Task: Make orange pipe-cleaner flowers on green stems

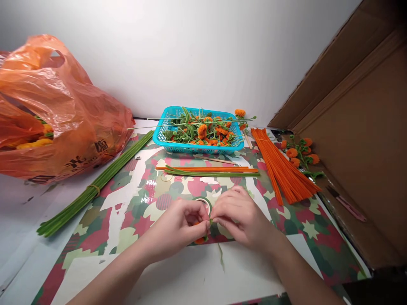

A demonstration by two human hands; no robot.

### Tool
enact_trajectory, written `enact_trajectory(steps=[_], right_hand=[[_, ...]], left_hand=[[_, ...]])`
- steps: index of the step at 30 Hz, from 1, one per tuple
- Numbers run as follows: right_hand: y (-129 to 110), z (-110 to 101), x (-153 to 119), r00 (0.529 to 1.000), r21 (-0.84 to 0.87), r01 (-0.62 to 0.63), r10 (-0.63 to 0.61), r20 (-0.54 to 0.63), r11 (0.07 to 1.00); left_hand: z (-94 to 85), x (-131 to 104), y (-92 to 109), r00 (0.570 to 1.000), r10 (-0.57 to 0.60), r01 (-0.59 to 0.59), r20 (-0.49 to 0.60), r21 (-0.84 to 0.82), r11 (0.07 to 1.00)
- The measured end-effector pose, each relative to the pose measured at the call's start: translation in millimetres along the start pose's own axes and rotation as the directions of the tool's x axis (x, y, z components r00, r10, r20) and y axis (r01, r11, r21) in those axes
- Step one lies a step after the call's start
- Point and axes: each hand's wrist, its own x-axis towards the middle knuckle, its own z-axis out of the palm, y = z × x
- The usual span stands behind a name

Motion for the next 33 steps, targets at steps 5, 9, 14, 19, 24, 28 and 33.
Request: enact_trajectory(steps=[5, 9, 14, 19, 24, 28, 33], right_hand=[[-8.1, 0.9, 2.6, 0.836, 0.384, -0.547, 0.506, 0.211, 0.743], [-0.6, -1.1, 1.9, 0.633, 0.58, -0.763, 0.513, 0.58, 0.286], [17.4, 8.0, -0.7, 0.61, 0.631, -0.775, 0.24, 0.755, -0.016], [11.8, 18.3, 2.1, 0.777, 0.79, -0.608, 0.266, 0.57, 0.081], [-1.1, 13.8, 2.8, 0.943, 0.56, -0.249, 0.33, -0.046, 0.79], [0.8, 12.1, 0.4, 0.97, 0.313, -0.156, 0.205, -0.13, 0.937], [5.3, 12.0, 0.2, 0.987, 0.146, -0.132, 0.143, -0.069, 0.981]], left_hand=[[-0.1, -4.9, 7.1, 0.994, 0.084, -0.064, -0.064, 0.262, 0.963], [-1.7, -9.1, 10.0, 0.957, 0.291, -0.256, 0.007, 0.497, 0.829], [-5.1, -13.8, 9.8, 0.88, 0.471, -0.42, 0.068, 0.576, 0.702], [-4.4, -13.9, 10.6, 0.965, 0.257, -0.243, -0.054, 0.184, 0.952], [-3.7, -5.6, 8.6, 0.992, 0.035, -0.052, -0.125, -0.128, 0.99], [-1.5, -2.7, 7.9, 0.977, 0.045, -0.052, -0.21, -0.026, 0.998], [1.4, -4.0, 6.4, 0.94, 0.224, -0.12, -0.256, 0.367, 0.922]])
